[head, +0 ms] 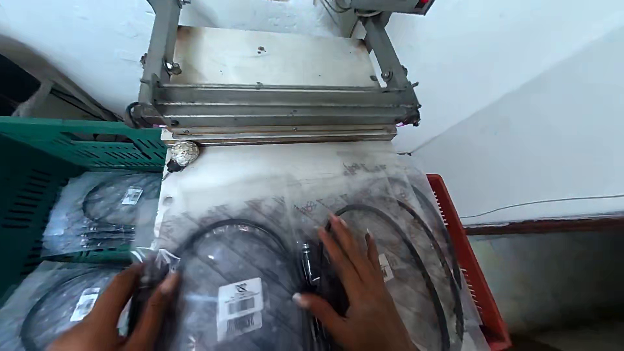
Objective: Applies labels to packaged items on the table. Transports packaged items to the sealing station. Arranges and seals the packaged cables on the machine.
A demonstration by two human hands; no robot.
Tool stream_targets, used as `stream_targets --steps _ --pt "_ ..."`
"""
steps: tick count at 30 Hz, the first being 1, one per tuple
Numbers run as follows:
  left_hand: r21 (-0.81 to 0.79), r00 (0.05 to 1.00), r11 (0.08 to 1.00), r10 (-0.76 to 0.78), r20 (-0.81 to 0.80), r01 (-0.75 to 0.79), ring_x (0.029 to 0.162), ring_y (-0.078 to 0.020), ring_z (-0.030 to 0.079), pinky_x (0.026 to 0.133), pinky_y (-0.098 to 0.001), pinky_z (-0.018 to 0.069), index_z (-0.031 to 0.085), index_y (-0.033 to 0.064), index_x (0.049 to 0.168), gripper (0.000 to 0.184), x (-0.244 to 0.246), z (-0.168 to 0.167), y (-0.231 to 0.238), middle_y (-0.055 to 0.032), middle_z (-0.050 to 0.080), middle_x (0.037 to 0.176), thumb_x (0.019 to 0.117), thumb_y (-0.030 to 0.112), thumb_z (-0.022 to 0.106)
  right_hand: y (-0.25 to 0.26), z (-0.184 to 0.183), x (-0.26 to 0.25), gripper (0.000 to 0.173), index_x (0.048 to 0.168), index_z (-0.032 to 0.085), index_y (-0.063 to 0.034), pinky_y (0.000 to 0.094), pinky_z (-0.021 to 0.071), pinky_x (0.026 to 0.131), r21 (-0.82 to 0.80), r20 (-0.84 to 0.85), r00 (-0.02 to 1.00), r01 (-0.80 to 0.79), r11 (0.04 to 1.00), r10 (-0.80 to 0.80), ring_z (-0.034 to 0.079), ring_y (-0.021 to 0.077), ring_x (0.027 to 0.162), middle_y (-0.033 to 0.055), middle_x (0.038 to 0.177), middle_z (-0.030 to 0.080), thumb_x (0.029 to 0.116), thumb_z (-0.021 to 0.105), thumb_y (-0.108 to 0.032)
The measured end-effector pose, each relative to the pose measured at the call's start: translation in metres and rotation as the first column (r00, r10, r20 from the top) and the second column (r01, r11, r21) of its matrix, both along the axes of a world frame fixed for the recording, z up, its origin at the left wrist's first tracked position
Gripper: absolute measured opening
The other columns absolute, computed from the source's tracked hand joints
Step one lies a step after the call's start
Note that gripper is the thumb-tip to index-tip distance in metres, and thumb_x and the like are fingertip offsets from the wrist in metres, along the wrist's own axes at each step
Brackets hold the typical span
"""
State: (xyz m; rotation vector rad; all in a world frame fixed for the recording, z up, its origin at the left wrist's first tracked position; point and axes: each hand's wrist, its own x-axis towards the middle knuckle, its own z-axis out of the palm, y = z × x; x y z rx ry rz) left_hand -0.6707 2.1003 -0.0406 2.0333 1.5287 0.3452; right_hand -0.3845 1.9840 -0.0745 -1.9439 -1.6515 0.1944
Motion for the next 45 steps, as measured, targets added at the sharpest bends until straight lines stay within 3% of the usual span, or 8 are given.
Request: stream_targets --steps 6,9,12,16,24,38,42,45 --pt "-0.060 0.702 0.998 0.067 0.709 -0.035 0.103 -0.0042 0.068 0.092 -0.0271 0.0588 0.055 0.0052 0.130 0.032 0.001 0.016 0.015 0.0099 0.071 0.114 0.0982 0.002 0.058 0.008 0.019 0.008 0.065 0.140 0.056 0.0047 0.0361 0.0544 0.107 0.093 -0.491 0.871 0.017 0.996 0.031 0.063 0.0169 0.126 0.0140 0.137 0.065 0.0975 0.067 -0.043" --pt "-0.279 0.664 0.954 0.276 0.695 -0.105 0.079 -0.0019 0.070 0.071 -0.0224 0.0607 0.068 0.0103 0.112 0.023 0.031 0.021 0.033 0.0103 0.073 0.090 0.1062 0.011 0.046 0.033 0.034 -0.010 0.022 0.107 0.073 -0.0002 0.0197 0.0602 0.069 0.037 -0.761 0.644 0.160 0.986 -0.076 0.070 0.0021 0.076 -0.0005 0.088 0.075 0.0999 0.065 -0.019" --pt "-0.291 0.730 0.935 0.342 0.592 -0.203 0.059 -0.0014 0.061 0.056 -0.0212 0.0539 0.069 0.0149 0.079 0.033 0.050 0.009 0.063 0.0081 0.066 0.069 0.1064 0.023 0.051 0.051 0.034 0.004 0.018 0.087 0.074 -0.0089 0.0145 0.0484 0.053 -0.044 -0.706 0.677 0.250 0.967 -0.207 0.057 -0.0028 0.057 -0.0069 0.066 0.065 0.0992 0.066 -0.019" --pt "-0.149 0.846 0.978 0.201 0.494 -0.145 0.055 -0.0043 0.059 0.054 -0.0246 0.0531 0.073 0.0111 0.082 0.022 0.079 -0.005 0.100 0.0043 0.066 0.067 0.0990 0.023 0.066 0.086 0.036 0.045 0.017 0.093 0.075 -0.0115 0.0195 0.0474 0.051 -0.078 -0.491 0.819 0.297 0.952 -0.296 0.055 -0.0010 0.054 -0.0072 0.068 0.066 0.0983 0.069 -0.026" --pt "-0.507 0.706 0.823 0.517 0.484 -0.255 0.053 -0.0100 0.060 0.052 -0.0271 0.0531 0.073 0.0053 0.082 0.029 0.133 -0.021 0.140 -0.0037 0.067 0.066 0.0992 0.028 0.068 0.141 0.013 0.077 0.030 0.086 0.074 -0.0076 0.0327 0.0435 0.056 -0.274 -0.419 0.740 0.451 0.850 -0.527 0.052 0.0094 0.056 0.0003 0.065 0.062 0.1008 0.066 -0.032" --pt "-0.485 0.683 0.836 0.513 0.521 -0.258 0.056 -0.0080 0.060 0.055 -0.0261 0.0524 0.073 0.0065 0.083 0.028 0.132 -0.031 0.138 -0.0022 0.067 0.069 0.0973 0.030 0.071 0.142 0.014 0.078 0.028 0.092 0.075 -0.0055 0.0383 0.0492 0.063 -0.297 -0.429 0.758 0.395 0.869 -0.491 0.060 0.0138 0.065 0.0053 0.074 0.067 0.1008 0.067 -0.031" --pt "-0.317 0.794 0.924 0.352 0.495 -0.212 0.056 -0.0097 0.055 0.056 -0.0306 0.0488 0.072 0.0057 0.085 0.033 0.130 -0.022 0.126 -0.0023 0.062 0.068 0.0999 0.034 0.067 0.137 0.026 0.080 0.032 0.095 0.075 -0.0019 0.0483 0.0510 0.071 -0.348 -0.398 0.773 0.370 0.861 -0.493 0.063 0.0232 0.075 0.0128 0.083 0.069 0.1017 0.065 -0.032" --pt "0.148 0.945 0.989 -0.075 0.318 0.028 0.089 -0.0112 0.071 0.079 -0.0401 0.0606 0.076 0.0182 0.110 0.029 0.089 0.006 0.078 0.0030 0.075 0.098 0.0983 0.043 0.065 0.088 0.043 0.081 0.028 0.099 0.074 -0.0049 0.0410 0.0537 0.066 -0.213 -0.341 0.832 0.384 0.898 -0.437 0.064 0.0163 0.071 0.0073 0.081 0.070 0.1015 0.065 -0.031"
